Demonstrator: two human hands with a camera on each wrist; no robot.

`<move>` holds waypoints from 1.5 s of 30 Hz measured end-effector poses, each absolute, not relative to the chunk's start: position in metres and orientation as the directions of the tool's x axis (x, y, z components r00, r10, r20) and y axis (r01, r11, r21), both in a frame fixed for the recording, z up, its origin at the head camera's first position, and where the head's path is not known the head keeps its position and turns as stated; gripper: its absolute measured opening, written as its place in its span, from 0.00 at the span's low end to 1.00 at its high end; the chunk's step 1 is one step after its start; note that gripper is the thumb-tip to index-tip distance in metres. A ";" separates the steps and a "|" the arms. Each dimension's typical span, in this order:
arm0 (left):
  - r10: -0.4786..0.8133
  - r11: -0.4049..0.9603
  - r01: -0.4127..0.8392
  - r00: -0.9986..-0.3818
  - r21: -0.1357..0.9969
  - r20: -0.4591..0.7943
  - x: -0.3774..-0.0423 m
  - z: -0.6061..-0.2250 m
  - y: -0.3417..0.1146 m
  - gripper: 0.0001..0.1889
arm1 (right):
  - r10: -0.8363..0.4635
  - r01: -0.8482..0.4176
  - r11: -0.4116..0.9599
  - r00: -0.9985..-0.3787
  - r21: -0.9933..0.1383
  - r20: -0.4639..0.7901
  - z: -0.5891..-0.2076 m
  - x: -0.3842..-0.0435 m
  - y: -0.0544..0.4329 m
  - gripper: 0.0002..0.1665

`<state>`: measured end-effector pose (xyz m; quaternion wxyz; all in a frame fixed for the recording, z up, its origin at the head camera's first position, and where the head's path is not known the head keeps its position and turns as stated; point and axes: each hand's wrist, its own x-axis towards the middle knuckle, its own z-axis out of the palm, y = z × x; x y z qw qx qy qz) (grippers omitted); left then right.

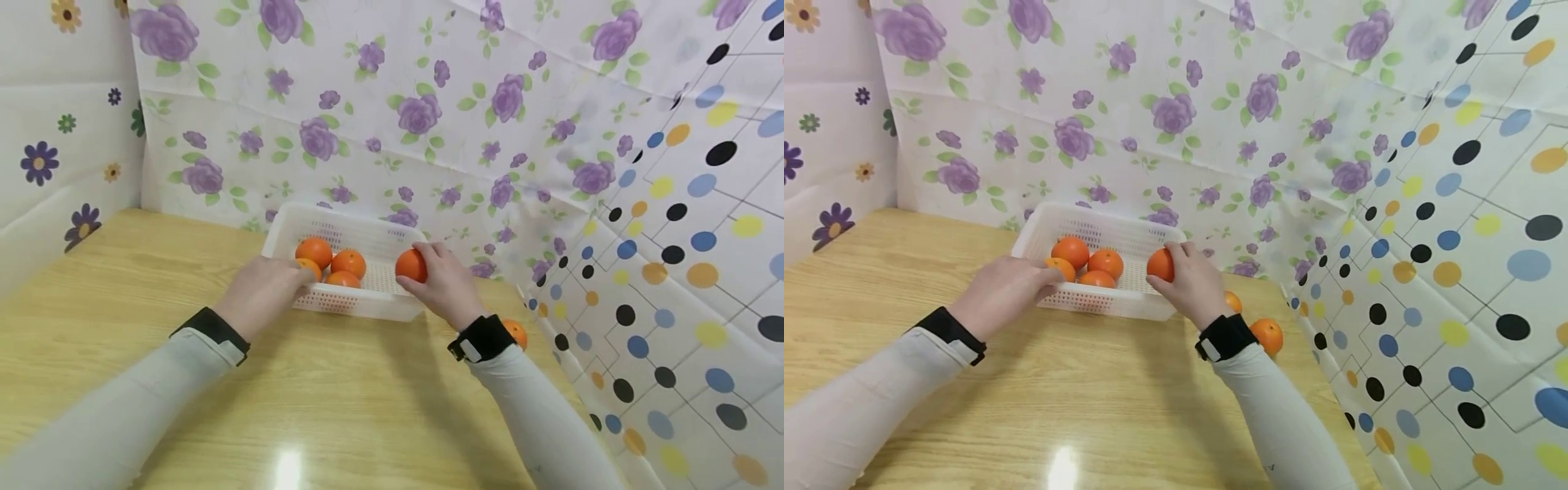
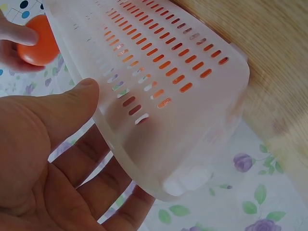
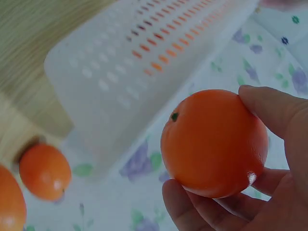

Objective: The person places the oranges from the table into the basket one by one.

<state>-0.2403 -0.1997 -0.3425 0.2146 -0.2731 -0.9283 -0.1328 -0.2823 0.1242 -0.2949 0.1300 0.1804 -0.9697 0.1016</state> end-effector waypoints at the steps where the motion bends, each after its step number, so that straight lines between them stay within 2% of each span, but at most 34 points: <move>1: 0.452 0.816 0.566 -0.755 0.122 0.476 -0.240 -0.343 -0.199 0.13 | -0.329 -0.379 0.913 -0.903 -0.152 0.275 -0.298 -0.285 0.121 0.44; 11: 0.450 0.820 0.563 -0.746 0.104 0.492 -0.241 -0.345 -0.198 0.11 | -0.337 -0.366 0.924 -0.916 -0.109 0.219 -0.315 -0.302 0.105 0.43; 15: 0.443 0.823 0.558 -0.747 0.107 0.496 -0.241 -0.344 -0.200 0.11 | -0.327 -0.352 0.928 -0.927 -0.125 0.185 -0.317 -0.305 0.100 0.43; 23: 0.438 0.823 0.556 -0.754 0.119 0.490 -0.240 -0.347 -0.202 0.12 | -0.319 -0.335 0.916 -0.942 -0.223 0.104 -0.321 -0.314 0.090 0.45; 35: 0.466 0.823 0.566 -0.725 0.054 0.507 -0.241 -0.347 -0.201 0.13 | -0.350 -0.308 0.842 -0.937 -0.442 -0.014 -0.337 -0.333 0.093 0.42; 45: 0.462 0.817 0.573 -0.725 0.073 0.511 -0.240 -0.346 -0.201 0.13 | -0.330 -0.242 0.857 -0.936 -0.455 -0.122 -0.329 -0.329 0.083 0.39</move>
